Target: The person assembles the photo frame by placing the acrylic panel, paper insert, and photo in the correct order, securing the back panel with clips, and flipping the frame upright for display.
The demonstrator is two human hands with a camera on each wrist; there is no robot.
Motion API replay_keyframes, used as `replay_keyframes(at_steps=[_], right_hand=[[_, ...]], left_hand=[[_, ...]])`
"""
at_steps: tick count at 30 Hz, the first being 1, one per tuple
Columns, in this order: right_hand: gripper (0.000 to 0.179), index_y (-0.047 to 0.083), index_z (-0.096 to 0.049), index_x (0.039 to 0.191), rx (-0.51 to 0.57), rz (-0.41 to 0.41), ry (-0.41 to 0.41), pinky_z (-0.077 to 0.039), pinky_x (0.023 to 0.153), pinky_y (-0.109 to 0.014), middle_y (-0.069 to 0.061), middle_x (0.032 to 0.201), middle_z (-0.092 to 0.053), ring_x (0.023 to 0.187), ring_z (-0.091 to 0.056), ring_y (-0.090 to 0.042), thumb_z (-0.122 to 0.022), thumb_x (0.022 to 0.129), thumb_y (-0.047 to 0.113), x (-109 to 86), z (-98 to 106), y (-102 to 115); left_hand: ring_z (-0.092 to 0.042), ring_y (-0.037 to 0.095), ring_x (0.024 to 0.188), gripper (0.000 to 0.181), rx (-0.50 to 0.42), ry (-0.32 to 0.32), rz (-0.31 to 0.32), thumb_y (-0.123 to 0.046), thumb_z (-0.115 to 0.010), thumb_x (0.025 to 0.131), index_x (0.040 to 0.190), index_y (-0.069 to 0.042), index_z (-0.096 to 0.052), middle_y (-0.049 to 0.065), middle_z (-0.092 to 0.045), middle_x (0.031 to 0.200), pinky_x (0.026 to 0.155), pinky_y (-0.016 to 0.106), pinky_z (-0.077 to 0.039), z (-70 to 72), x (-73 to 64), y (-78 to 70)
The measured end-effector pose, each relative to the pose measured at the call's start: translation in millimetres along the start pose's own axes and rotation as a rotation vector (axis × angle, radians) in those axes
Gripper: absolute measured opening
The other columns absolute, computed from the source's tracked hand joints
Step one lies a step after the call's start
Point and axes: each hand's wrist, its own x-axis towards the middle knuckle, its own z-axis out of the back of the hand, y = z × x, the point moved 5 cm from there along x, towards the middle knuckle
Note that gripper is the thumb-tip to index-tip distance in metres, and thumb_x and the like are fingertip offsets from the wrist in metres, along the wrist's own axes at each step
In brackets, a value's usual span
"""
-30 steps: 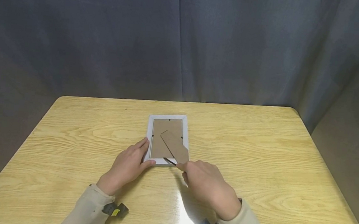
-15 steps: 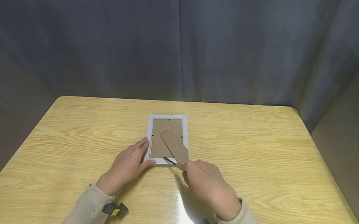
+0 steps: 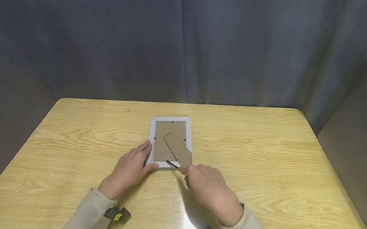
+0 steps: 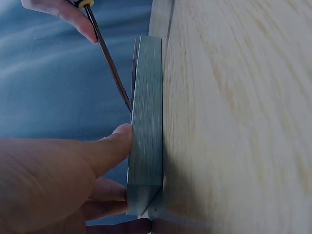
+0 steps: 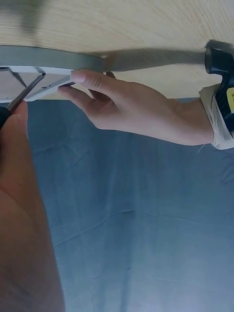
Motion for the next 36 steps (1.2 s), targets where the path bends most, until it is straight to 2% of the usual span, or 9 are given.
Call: replay_keyframes(at_steps=[14, 21, 30, 36], right_hand=[[0.043, 0.017, -0.068, 0.133, 0.013, -0.039, 0.000, -0.019, 0.045, -0.023, 0.006, 0.055, -0.024, 0.053, -0.020, -0.010, -0.056, 0.095, 0.001, -1.8, -4.0, 4.2], [0.041, 0.017, -0.070, 0.131, -0.014, -0.031, -0.011, -0.021, 0.045, -0.024, 0.006, 0.056, -0.026, 0.053, -0.023, -0.010, -0.057, 0.095, 0.001, 0.0, -6.9, 5.7], [0.039, 0.013, -0.070, 0.129, 0.026, -0.029, -0.017, -0.023, 0.045, -0.024, 0.006, 0.055, -0.029, 0.053, -0.025, -0.010, -0.058, 0.095, 0.000, 0.0, -9.3, 6.9], [0.033, 0.014, -0.072, 0.119, 0.011, -0.018, -0.032, -0.024, 0.045, -0.026, 0.006, 0.055, -0.030, 0.053, -0.027, -0.010, -0.058, 0.094, 0.000, 0.5, -9.2, 7.3]], left_hand=[[-0.058, 0.043, 0.128, 0.075, 0.010, -0.003, -0.012, -0.041, -0.072, 0.092, 0.146, 0.006, -0.048, 0.021, -0.044, 0.157, 0.104, 0.052, -0.051, 1.0, 0.5, -1.7], [-0.059, 0.043, 0.128, 0.075, 0.008, -0.010, -0.020, -0.040, -0.072, 0.092, 0.145, 0.007, -0.049, 0.022, -0.044, 0.156, 0.104, 0.051, -0.051, 0.4, 0.5, -1.5], [-0.060, 0.043, 0.126, 0.074, 0.005, -0.024, -0.026, -0.039, -0.073, 0.091, 0.144, 0.008, -0.050, 0.023, -0.046, 0.155, 0.103, 0.052, -0.051, 0.2, 0.4, -1.2], [-0.059, 0.043, 0.127, 0.074, 0.001, -0.020, -0.023, -0.039, -0.073, 0.092, 0.144, 0.008, -0.049, 0.022, -0.045, 0.156, 0.104, 0.052, -0.051, 0.4, 0.3, -1.1]])
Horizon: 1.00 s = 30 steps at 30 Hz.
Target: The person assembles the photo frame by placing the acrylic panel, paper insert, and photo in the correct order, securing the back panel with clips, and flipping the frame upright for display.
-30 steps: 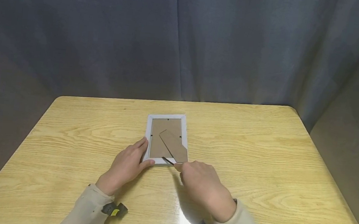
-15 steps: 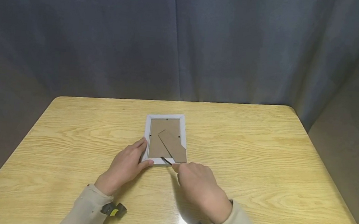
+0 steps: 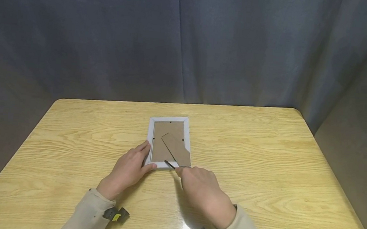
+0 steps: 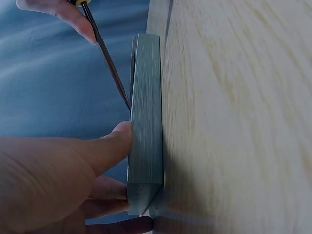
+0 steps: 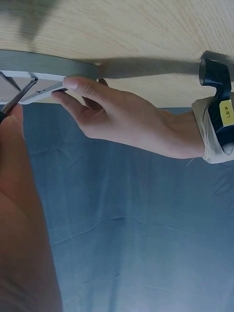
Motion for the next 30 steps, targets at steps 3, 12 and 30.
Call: replay_keyframes(at_steps=[3, 12, 30], right_hand=[[0.034, 0.015, -0.073, 0.120, -0.003, 0.001, -0.005, -0.024, 0.044, -0.026, 0.006, 0.055, -0.029, 0.053, -0.027, -0.011, -0.058, 0.093, -0.001, 0.2, 0.0, 0.2], [0.037, 0.014, -0.072, 0.125, -0.013, -0.013, -0.012, -0.025, 0.044, -0.026, 0.005, 0.055, -0.031, 0.053, -0.027, -0.011, -0.058, 0.093, 0.000, 1.1, -0.9, 1.0], [0.047, 0.011, -0.071, 0.128, -0.050, -0.022, 0.057, -0.024, 0.043, -0.024, 0.003, 0.052, -0.034, 0.053, -0.022, -0.011, -0.055, 0.089, -0.008, 7.8, 6.4, 4.7]], left_hand=[[-0.059, 0.043, 0.127, 0.074, 0.000, 0.003, 0.003, -0.039, -0.073, 0.092, 0.144, 0.007, -0.049, 0.022, -0.045, 0.156, 0.104, 0.052, -0.051, -0.2, 0.0, 0.3], [-0.059, 0.043, 0.128, 0.074, 0.001, 0.008, 0.004, -0.040, -0.073, 0.091, 0.145, 0.007, -0.050, 0.022, -0.044, 0.156, 0.104, 0.052, -0.051, -0.2, 0.3, 0.2], [-0.061, 0.044, 0.124, 0.074, -0.017, -0.014, -0.012, -0.037, -0.075, 0.090, 0.143, 0.009, -0.051, 0.023, -0.048, 0.153, 0.101, 0.053, -0.052, 2.2, 0.5, -0.8]])
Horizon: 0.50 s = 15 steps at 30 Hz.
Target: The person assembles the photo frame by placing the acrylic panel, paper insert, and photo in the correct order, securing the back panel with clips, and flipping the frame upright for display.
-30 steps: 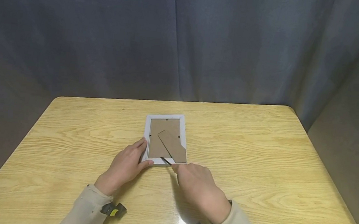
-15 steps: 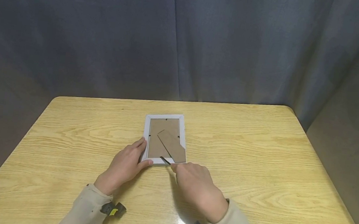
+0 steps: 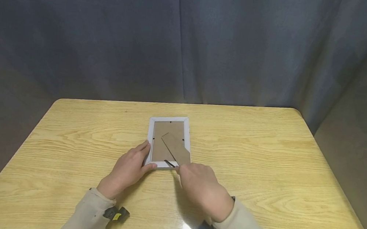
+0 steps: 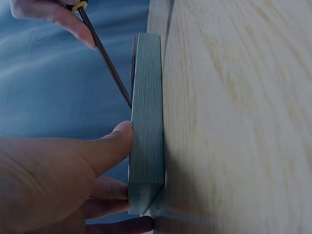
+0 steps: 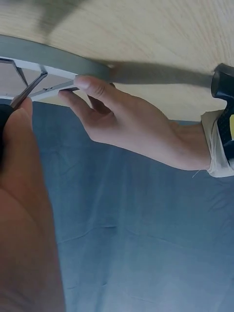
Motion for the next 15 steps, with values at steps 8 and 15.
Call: replay_keyframes(at_steps=[8, 15], right_hand=[[0.046, 0.009, -0.070, 0.128, 0.024, -0.005, 0.075, -0.021, 0.044, -0.022, 0.005, 0.054, -0.034, 0.053, -0.021, -0.010, -0.053, 0.090, -0.008, 4.4, 3.3, -0.2], [0.042, 0.008, -0.070, 0.129, 0.050, -0.006, 0.099, -0.023, 0.045, -0.022, 0.003, 0.055, -0.035, 0.053, -0.025, -0.011, -0.051, 0.094, -0.004, 5.5, 4.8, -1.8]], left_hand=[[-0.061, 0.043, 0.124, 0.074, 0.010, 0.004, -0.002, -0.039, -0.074, 0.091, 0.143, 0.009, -0.051, 0.023, -0.048, 0.154, 0.101, 0.053, -0.052, -0.9, 0.2, 0.2], [-0.060, 0.043, 0.125, 0.074, 0.011, 0.008, 0.001, -0.039, -0.074, 0.091, 0.144, 0.008, -0.050, 0.023, -0.047, 0.154, 0.102, 0.053, -0.052, -1.0, 0.3, 0.6]])
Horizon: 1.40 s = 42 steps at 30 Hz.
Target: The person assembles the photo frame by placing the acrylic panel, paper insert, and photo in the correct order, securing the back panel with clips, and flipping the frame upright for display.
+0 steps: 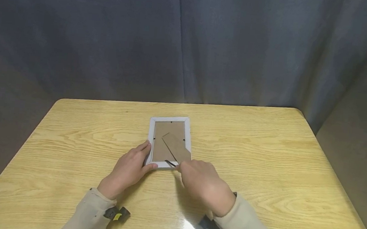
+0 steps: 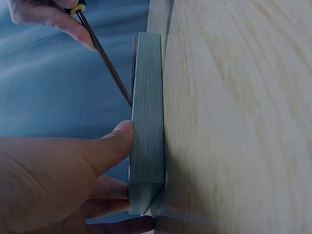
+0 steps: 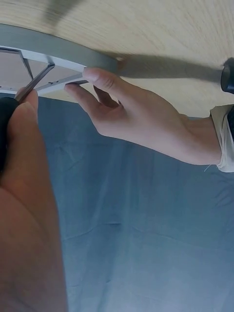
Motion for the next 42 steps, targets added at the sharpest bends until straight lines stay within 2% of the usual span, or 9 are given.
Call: replay_keyframes(at_steps=[14, 29, 42], right_hand=[[0.045, 0.009, -0.069, 0.130, -0.008, 0.021, -0.012, -0.019, 0.044, -0.022, 0.004, 0.053, -0.027, 0.051, -0.021, -0.010, -0.050, 0.093, -0.005, -0.7, -1, -2], [0.043, 0.019, -0.070, 0.131, -0.013, 0.050, -0.089, -0.024, 0.046, -0.023, 0.006, 0.057, -0.030, 0.053, -0.026, -0.010, -0.054, 0.096, 0.001, -5.2, -4, -11], [0.044, 0.026, -0.070, 0.129, -0.022, 0.078, -0.095, -0.024, 0.046, -0.024, 0.007, 0.058, -0.032, 0.053, -0.028, -0.009, -0.054, 0.096, 0.003, -5.8, -1, -16]], left_hand=[[-0.059, 0.044, 0.127, 0.074, -0.006, -0.003, 0.000, -0.039, -0.074, 0.091, 0.143, 0.008, -0.051, 0.024, -0.047, 0.154, 0.103, 0.053, -0.051, 1.2, -0.7, 1.9], [-0.062, 0.044, 0.122, 0.074, 0.012, -0.019, -0.009, -0.040, -0.075, 0.089, 0.142, 0.007, -0.053, 0.023, -0.049, 0.153, 0.097, 0.053, -0.054, 0.9, -0.5, 1.4], [-0.063, 0.043, 0.122, 0.074, 0.013, -0.018, -0.005, -0.040, -0.076, 0.089, 0.142, 0.007, -0.053, 0.022, -0.049, 0.152, 0.096, 0.053, -0.055, -0.1, 0.5, 1.1]])
